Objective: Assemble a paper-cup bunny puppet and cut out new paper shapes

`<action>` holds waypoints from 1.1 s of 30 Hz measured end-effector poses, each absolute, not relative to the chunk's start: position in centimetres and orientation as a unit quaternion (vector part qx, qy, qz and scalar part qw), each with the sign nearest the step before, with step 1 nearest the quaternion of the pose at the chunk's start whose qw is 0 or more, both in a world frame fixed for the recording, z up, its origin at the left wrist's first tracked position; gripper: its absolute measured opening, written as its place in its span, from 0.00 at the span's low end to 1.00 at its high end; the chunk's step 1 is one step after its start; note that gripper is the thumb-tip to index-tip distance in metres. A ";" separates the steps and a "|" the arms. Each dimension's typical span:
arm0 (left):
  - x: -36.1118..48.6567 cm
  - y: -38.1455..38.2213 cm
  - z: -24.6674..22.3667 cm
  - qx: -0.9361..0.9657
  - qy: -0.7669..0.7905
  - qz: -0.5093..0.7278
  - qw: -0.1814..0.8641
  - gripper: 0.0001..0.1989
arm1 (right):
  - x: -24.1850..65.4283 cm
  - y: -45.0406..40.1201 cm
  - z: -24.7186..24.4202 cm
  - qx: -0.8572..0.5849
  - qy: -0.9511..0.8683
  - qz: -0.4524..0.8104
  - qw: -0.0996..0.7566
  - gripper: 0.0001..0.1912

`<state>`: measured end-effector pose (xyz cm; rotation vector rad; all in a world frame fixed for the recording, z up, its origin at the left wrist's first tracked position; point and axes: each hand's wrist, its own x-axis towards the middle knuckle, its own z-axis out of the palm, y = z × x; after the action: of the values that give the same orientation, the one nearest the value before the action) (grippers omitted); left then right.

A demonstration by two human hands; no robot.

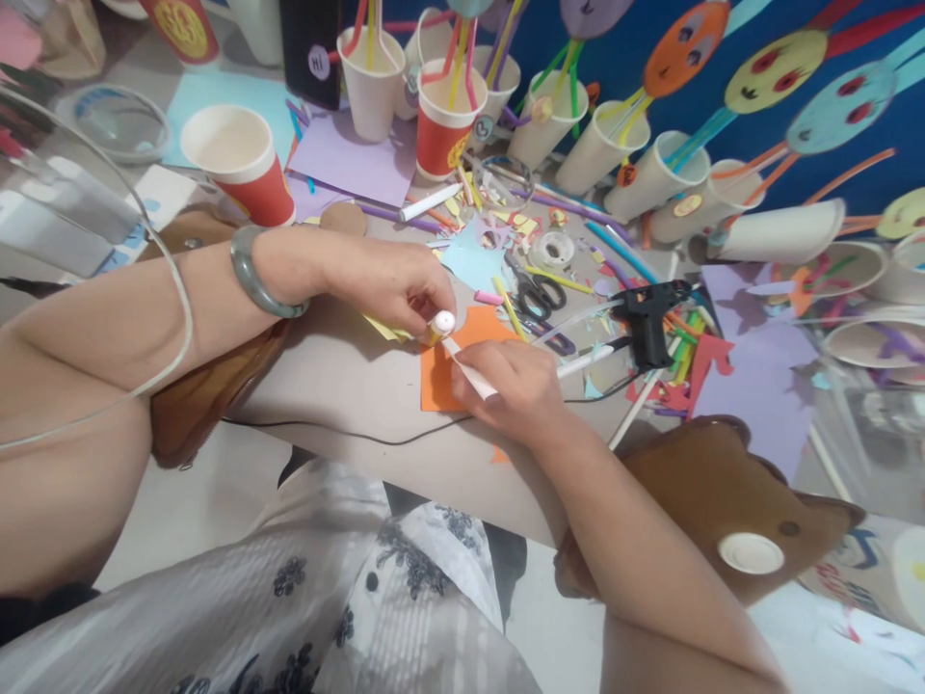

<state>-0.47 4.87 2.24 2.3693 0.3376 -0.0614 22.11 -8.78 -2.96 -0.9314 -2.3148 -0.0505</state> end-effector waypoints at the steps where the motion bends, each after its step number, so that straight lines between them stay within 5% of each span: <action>1: -0.5 4.9 2.3 0.922 0.131 -0.026 0.363 0.09 | 22.1 -8.8 -2.9 -0.355 -0.878 -0.018 0.319 0.05; 20: -0.4 4.8 2.5 0.921 0.136 -0.036 0.363 0.08 | 21.7 -9.1 -1.9 -0.363 -0.867 -0.014 0.341 0.07; 33: -0.2 5.0 2.4 0.931 0.143 -0.033 0.335 0.13 | 22.0 -9.4 -2.1 -0.516 -0.781 0.019 0.351 0.05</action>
<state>-0.18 5.02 2.44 2.4290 0.3731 -0.0868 22.01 -9.37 -2.12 -1.3353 -2.0220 0.0495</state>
